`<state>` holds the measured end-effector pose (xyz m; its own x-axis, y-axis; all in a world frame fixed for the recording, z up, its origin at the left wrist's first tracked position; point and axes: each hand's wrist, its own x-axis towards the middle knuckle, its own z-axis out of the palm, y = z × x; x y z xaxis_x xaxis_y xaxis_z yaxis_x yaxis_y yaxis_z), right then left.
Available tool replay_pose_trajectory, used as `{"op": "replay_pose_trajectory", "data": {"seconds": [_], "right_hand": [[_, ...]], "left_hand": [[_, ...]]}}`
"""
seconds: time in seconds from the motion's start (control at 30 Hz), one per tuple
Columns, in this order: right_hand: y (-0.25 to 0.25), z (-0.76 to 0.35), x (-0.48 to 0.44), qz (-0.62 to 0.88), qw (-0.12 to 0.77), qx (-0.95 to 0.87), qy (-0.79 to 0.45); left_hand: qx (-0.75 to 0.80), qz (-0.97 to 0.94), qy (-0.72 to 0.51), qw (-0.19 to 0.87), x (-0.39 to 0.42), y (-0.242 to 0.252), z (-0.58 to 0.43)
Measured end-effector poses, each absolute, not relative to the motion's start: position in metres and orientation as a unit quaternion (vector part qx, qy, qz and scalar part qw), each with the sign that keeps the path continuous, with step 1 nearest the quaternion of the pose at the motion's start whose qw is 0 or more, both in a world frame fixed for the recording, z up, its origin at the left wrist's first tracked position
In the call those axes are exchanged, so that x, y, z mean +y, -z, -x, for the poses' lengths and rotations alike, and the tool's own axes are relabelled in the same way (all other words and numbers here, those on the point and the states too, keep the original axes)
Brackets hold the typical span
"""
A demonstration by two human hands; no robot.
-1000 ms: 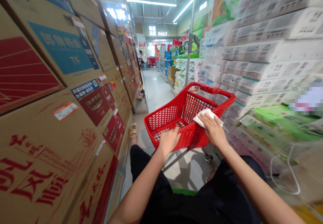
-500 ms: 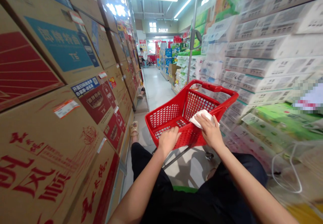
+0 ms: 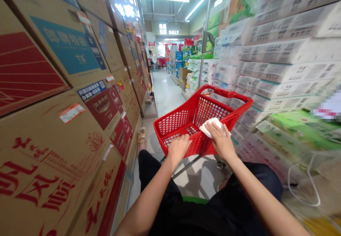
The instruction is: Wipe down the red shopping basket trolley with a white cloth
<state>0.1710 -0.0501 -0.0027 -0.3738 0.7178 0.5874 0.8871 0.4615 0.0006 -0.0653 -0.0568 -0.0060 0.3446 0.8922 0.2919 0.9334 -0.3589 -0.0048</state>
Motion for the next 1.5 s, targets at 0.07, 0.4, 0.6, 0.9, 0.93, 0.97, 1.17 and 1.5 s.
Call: {"op": "replay_pose_trajectory", "data": {"seconds": [0.07,0.4,0.6,0.9,0.93,0.97,1.17,1.5], "right_hand": [[0.003,-0.181,-0.044,0.519,0.28,-0.79,0.169],[0.011,-0.138,-0.07,0.443,0.23,-0.854,0.148],[0.003,-0.19,-0.045,0.511,0.247,-0.793,0.22],[0.015,-0.123,-0.073,0.467,0.251,-0.83,0.171],[0.015,-0.115,-0.077,0.454,0.246,-0.841,0.162],[0.015,-0.11,-0.08,0.441,0.24,-0.851,0.156],[0.006,-0.158,-0.059,0.488,0.255,-0.814,0.183],[0.019,-0.13,-0.074,0.458,0.251,-0.837,0.163]], "left_hand": [[-0.56,0.814,0.125,0.087,-0.057,0.007,0.064],[-0.56,0.817,0.12,0.066,-0.059,0.002,0.065],[-0.54,0.835,0.103,0.031,-0.063,-0.006,0.077],[-0.581,0.806,0.11,0.014,-0.066,0.003,0.086],[-0.584,0.804,0.108,0.015,-0.066,0.004,0.085],[-0.586,0.803,0.106,0.016,-0.066,0.004,0.085],[-0.572,0.812,0.115,0.036,-0.067,0.01,0.084],[-0.568,0.809,0.138,0.064,-0.069,0.012,0.078]]}}
